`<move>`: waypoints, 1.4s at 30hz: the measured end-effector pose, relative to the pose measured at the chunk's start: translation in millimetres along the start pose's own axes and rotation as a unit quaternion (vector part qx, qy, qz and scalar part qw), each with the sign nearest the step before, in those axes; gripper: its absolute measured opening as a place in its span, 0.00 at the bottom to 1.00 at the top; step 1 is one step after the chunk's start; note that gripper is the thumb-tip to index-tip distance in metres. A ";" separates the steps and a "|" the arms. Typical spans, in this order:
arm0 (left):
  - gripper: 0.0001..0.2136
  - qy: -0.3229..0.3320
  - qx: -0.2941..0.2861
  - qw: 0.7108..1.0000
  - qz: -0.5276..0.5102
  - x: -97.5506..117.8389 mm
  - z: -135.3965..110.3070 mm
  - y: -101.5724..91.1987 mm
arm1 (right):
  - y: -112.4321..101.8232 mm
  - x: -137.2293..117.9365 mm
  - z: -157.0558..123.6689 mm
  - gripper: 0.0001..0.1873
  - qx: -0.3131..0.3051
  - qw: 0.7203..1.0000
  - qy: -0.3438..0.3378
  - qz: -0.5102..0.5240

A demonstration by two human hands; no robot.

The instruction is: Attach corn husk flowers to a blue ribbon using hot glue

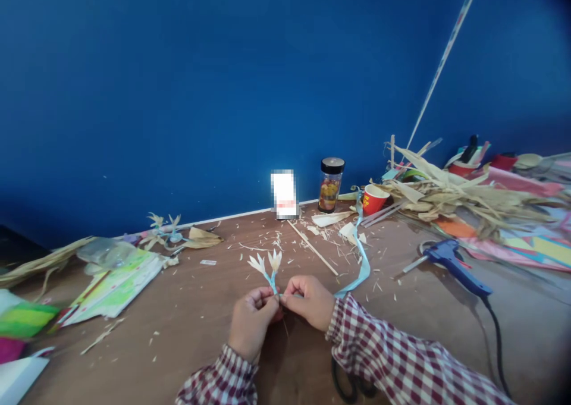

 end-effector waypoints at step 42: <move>0.16 -0.036 0.014 0.998 -0.039 22.3 -1.6 1.3 | 2.4 2.8 10.7 0.19 -0.049 0.994 -0.076 0.061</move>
Point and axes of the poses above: each hand's wrist, its own z-axis towards the middle knuckle, its own y-axis out of the palm, x = y × z, the point moved 1 cm from there along z, towards the middle knuckle, and after that the axes turned 13 degrees about -z, right-handed, at the moved point
